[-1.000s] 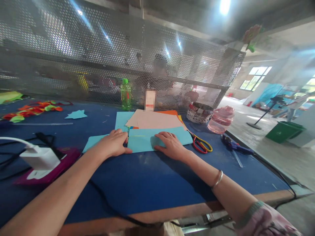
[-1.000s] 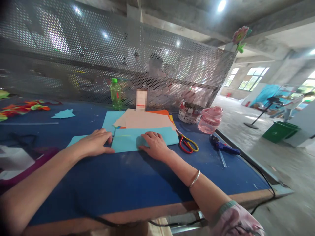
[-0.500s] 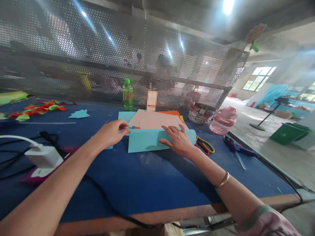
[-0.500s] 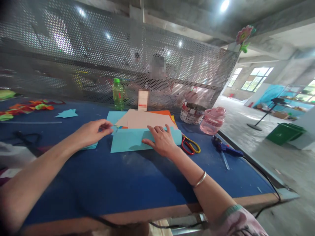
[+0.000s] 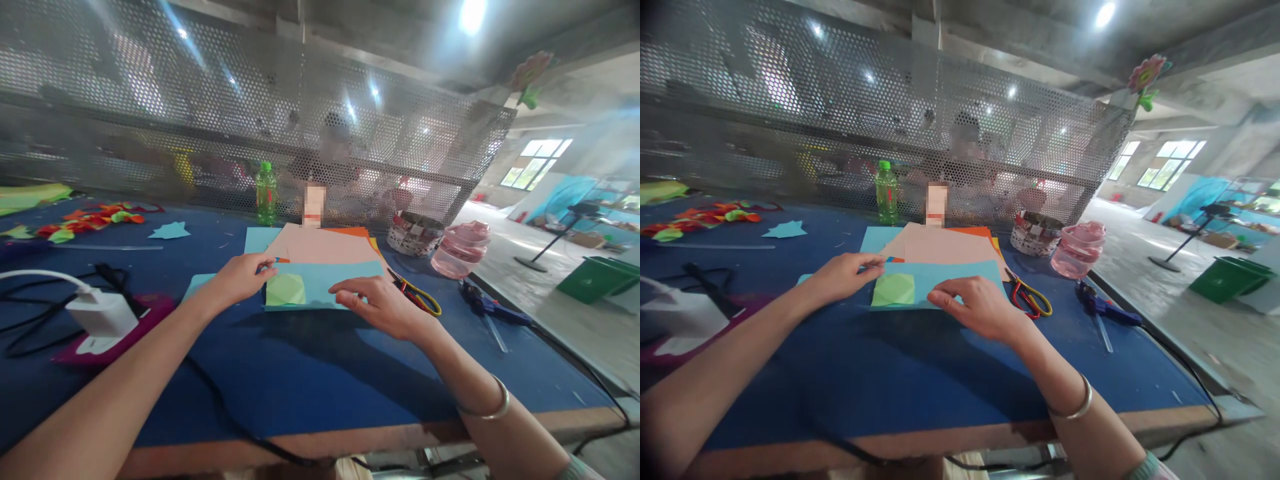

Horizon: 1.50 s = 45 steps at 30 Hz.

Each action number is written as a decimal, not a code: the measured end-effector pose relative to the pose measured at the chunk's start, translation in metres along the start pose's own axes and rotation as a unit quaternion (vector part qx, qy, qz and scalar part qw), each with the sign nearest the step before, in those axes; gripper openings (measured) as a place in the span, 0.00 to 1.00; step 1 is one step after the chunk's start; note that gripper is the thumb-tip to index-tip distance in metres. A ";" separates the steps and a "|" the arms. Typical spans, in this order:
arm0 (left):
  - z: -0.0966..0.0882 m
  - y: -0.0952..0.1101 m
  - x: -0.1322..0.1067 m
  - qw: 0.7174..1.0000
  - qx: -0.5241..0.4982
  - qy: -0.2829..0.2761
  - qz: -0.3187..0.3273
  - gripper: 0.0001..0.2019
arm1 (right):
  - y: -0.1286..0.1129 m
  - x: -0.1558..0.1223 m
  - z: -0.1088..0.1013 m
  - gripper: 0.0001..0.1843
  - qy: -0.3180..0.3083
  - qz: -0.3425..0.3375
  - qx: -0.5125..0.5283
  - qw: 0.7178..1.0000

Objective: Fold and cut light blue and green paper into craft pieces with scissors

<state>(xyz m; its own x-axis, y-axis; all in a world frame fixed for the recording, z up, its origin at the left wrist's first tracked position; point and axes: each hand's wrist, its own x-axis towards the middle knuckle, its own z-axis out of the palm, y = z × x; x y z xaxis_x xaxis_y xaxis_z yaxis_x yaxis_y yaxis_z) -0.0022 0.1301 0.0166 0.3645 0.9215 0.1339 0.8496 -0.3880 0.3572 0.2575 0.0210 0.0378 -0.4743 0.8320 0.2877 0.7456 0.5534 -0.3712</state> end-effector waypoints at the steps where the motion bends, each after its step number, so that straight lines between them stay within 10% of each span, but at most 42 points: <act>1: 0.002 0.001 0.000 1.000 0.010 -0.006 0.008 0.23 | 0.000 0.001 0.002 0.23 -0.018 -0.008 0.018 1.000; 18: 0.024 -0.005 0.000 0.998 0.009 -0.022 0.051 0.33 | -0.006 -0.001 0.029 0.24 -0.143 -0.066 0.012 0.987; 24: 0.027 -0.003 -0.001 0.999 0.019 -0.030 0.040 0.32 | -0.005 -0.001 0.033 0.21 -0.126 -0.070 0.006 0.990; 30: 0.001 0.016 -0.009 0.996 -0.058 -0.046 0.045 0.10 | -0.004 0.001 0.037 0.16 -0.070 -0.035 0.007 0.997; 35: -0.013 0.033 -0.021 0.984 -0.087 0.048 0.148 0.03 | 0.002 0.004 0.044 0.10 0.041 0.045 0.056 0.997; 45: -0.007 0.034 -0.032 0.962 0.020 -0.194 0.190 0.04 | -0.005 0.003 0.055 0.21 0.031 -0.075 0.004 0.997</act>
<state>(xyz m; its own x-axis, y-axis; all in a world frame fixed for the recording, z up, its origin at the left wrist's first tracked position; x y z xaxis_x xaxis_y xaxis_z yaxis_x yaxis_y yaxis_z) 0.0127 0.0875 0.0307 0.7605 0.6398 -0.1106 0.6376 -0.7036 0.3138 0.2262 0.0224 -0.0083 -0.5500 0.7359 0.3949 0.6644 0.6720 -0.3271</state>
